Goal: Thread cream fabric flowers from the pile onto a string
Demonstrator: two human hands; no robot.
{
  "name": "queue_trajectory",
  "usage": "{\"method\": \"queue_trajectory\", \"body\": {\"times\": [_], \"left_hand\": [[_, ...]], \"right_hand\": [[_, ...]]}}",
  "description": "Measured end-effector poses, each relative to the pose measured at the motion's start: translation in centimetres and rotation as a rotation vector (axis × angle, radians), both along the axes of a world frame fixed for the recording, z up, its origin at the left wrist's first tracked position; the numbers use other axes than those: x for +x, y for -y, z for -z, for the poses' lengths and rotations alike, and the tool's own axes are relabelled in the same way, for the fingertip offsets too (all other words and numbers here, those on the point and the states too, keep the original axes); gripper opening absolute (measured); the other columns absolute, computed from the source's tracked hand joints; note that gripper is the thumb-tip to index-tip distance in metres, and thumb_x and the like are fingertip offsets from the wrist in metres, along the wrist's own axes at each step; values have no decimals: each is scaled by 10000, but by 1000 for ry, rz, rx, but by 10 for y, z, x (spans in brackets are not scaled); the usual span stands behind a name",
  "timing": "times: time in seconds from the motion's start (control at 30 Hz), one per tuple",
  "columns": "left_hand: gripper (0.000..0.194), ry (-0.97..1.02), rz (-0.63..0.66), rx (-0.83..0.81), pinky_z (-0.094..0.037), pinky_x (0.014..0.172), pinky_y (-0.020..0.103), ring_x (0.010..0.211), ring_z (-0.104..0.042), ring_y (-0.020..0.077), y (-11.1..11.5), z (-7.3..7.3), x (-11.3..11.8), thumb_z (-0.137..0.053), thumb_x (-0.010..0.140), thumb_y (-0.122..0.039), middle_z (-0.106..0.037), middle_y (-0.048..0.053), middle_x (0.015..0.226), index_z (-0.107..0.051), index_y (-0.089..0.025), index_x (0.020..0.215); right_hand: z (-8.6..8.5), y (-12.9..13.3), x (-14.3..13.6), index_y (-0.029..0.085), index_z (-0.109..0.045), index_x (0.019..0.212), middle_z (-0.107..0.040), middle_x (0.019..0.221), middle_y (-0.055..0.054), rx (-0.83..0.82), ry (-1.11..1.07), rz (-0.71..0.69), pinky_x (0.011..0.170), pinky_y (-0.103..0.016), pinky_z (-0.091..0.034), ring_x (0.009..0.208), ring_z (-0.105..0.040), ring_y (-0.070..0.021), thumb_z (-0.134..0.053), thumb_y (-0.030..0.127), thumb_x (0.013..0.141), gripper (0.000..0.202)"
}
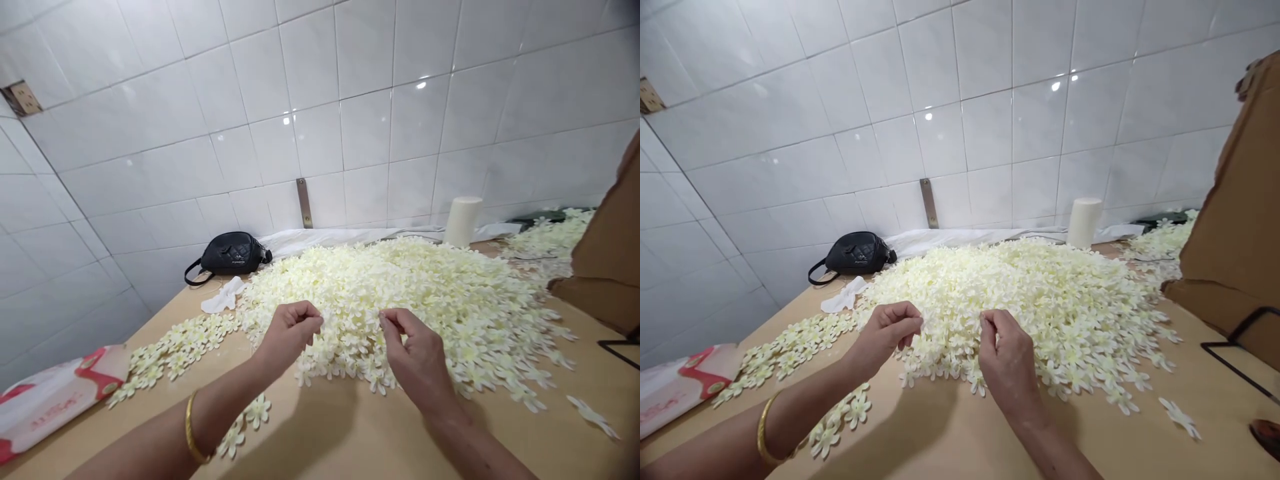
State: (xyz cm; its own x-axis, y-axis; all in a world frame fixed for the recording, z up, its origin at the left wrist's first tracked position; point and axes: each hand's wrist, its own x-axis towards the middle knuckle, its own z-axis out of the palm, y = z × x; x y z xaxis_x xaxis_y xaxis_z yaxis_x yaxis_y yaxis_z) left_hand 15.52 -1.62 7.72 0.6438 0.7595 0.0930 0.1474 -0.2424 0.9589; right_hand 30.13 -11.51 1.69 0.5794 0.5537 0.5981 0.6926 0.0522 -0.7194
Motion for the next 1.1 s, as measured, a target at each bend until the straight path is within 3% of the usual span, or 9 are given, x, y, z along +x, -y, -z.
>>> {"method": "queue_trajectory", "body": {"times": [0.13,0.23,0.37,0.5,0.67,0.77,0.8,0.93,1.1], "left_hand": [[165,-3,-58,101,-290,414,194,404,-388,54,-38,-18,18,-557,658,-258,-495,-25,474,-525,-139,548],[171,-16,-117,133,-286,403,191,393,-387,47,-71,-23,34,-547,656,-262,-517,-9,497,-509,-137,545],[134,-100,-188,143,-243,364,195,350,-362,50,-105,-14,47,-569,592,-199,-505,-4,438,-496,-136,498],[128,-166,-259,177,-222,360,194,334,-338,51,-117,-6,43,-589,555,-182,-464,-22,381,-501,-135,476],[122,-146,-263,261,-244,400,187,397,-360,58,-94,-7,29,-608,570,-221,-469,-40,432,-521,-142,537],[214,-163,-148,232,-264,412,190,435,-390,71,-62,-5,24,-606,618,-320,-485,-23,468,-530,-141,530],[233,-170,-50,181,-292,432,191,460,-415,76,-50,-3,23,-595,641,-358,-506,-16,502,-551,-141,568],[269,-135,145,-10,-364,518,213,582,-499,105,-9,8,28,-599,656,-408,-576,13,640,-609,-146,716],[159,-9,153,-207,-353,504,226,482,-461,86,7,16,39,-634,609,-275,-541,1,511,-588,-124,586]], "right_hand": [[1,-1,3,184,-517,700,-532,626,-11,1,57,-28,563,-261,-355,577,-485,-143,-411,252,819,174],[5,-4,0,181,-533,725,-553,667,-26,29,172,-44,624,-288,-357,643,-507,-161,-404,230,821,168],[10,-6,2,185,-553,753,-574,700,-42,61,272,-36,673,-313,-352,680,-515,-175,-404,214,821,167],[9,-6,4,185,-550,718,-574,677,-34,30,179,-38,638,-297,-359,645,-514,-167,-423,237,808,164],[-2,-2,5,178,-529,649,-528,580,-3,-25,-172,-106,538,-243,-362,578,-489,-137,-440,305,798,214],[-8,-2,6,168,-530,644,-515,573,-6,-19,-374,-208,509,-226,-367,580,-487,-132,-454,349,786,242],[-9,-2,5,164,-532,648,-513,574,-6,-16,-412,-232,501,-222,-366,570,-478,-127,-458,356,782,246],[-12,1,1,156,-532,642,-505,576,4,-13,-389,-264,501,-219,-355,535,-431,-104,-465,329,781,232],[-9,2,-4,155,-549,653,-506,571,9,-43,-311,-321,518,-224,-360,544,-432,-106,-450,290,795,220]]}}
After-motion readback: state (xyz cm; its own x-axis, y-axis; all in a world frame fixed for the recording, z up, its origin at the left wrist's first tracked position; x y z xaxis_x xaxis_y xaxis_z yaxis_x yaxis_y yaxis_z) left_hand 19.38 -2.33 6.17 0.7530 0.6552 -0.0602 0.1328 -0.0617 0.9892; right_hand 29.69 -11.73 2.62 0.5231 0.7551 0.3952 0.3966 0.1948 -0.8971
